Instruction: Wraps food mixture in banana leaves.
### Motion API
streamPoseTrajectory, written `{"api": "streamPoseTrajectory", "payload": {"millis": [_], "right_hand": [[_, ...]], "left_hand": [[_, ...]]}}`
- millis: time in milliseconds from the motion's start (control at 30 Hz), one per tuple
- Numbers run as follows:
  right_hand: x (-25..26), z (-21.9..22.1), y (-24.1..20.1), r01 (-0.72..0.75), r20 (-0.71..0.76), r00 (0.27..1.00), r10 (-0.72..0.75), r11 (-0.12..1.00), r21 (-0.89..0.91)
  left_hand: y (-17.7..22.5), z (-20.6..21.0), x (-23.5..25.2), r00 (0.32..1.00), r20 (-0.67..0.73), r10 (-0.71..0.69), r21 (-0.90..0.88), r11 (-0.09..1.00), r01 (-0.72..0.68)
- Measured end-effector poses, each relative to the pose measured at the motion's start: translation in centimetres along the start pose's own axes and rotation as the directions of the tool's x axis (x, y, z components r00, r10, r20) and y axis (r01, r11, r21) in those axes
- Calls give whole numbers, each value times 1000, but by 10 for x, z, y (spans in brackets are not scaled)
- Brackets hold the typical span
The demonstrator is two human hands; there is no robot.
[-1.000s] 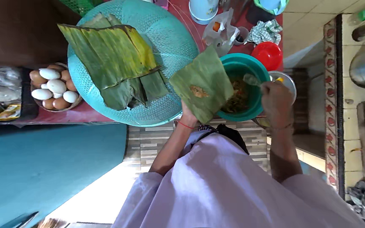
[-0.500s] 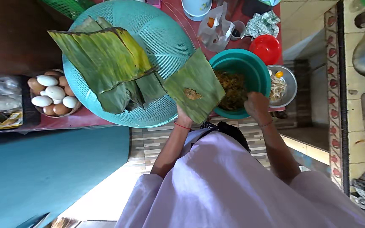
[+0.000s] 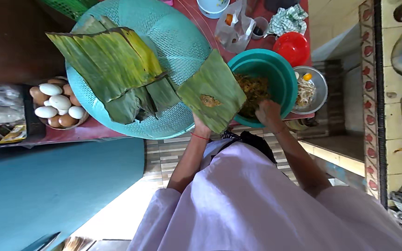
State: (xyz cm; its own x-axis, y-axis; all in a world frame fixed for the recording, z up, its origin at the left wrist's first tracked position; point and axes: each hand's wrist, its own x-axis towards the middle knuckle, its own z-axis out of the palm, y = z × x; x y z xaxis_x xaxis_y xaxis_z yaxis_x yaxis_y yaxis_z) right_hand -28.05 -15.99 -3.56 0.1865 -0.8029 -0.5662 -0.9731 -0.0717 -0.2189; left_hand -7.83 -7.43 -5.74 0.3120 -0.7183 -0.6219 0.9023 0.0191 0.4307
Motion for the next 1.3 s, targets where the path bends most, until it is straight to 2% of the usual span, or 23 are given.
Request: {"api": "streamPoseTrajectory", "payload": {"millis": [100, 200, 233, 300, 400, 467, 567, 667, 767, 867, 967, 1033, 1167, 1233, 1300], "right_hand": [[8, -5, 2, 22, 58, 998, -25, 998, 63], [0, 5, 24, 198, -75, 979, -189, 969, 148], [0, 9, 30, 215, -84, 975, -203, 963, 164], [5, 7, 34, 191, -19, 981, -191, 959, 208], [17, -9, 34, 86, 177, 971, -159, 929, 361], [20, -13, 35, 74, 200, 963, -181, 891, 448], [18, -18, 35, 54, 220, 959, -177, 880, 471], [13, -28, 40, 34, 209, 964, -167, 851, 524], [5, -41, 50, 15, 188, 971, -149, 819, 574], [-10, -50, 69, 80, 87, 982, -167, 790, 608], [-33, -68, 81, 133, -9, 987, -163, 770, 624], [-47, -88, 72, 197, -66, 977, -202, 743, 640], [-64, -110, 42, 326, -212, 945, -247, 738, 591], [-65, -105, 31, 408, -285, 911, -299, 759, 508], [-66, -96, 9, 450, -355, 878, -320, 805, 387]], "left_hand": [[0, -1, 1, 1000, 11, 11, -17, 1000, -11], [-1, 0, 0, 1000, 9, 1, -37, 999, 0], [-1, 0, 0, 1000, 1, 1, -30, 1000, -1], [-1, 2, -2, 1000, -22, 2, -18, 1000, -2], [0, 3, -1, 1000, -20, -7, -26, 1000, 6], [1, 4, -2, 1000, -11, -16, -37, 999, 16], [2, 5, -1, 999, 5, -32, -64, 997, 32], [1, -1, 4, 995, 88, -49, -110, 992, 59], [1, -1, 7, 995, 80, -67, -130, 989, 77], [-1, 4, 8, 996, 59, -67, -135, 988, 74], [-5, 11, 3, 995, 100, -14, -104, 994, 25], [-9, 17, -2, 994, 111, -16, -94, 995, 27], [-15, 31, -15, 991, 72, -111, 0, 994, 111], [-18, 39, -22, 988, 32, -151, 23, 988, 151], [-20, 44, -26, 986, 51, -158, 40, 987, 156]]}}
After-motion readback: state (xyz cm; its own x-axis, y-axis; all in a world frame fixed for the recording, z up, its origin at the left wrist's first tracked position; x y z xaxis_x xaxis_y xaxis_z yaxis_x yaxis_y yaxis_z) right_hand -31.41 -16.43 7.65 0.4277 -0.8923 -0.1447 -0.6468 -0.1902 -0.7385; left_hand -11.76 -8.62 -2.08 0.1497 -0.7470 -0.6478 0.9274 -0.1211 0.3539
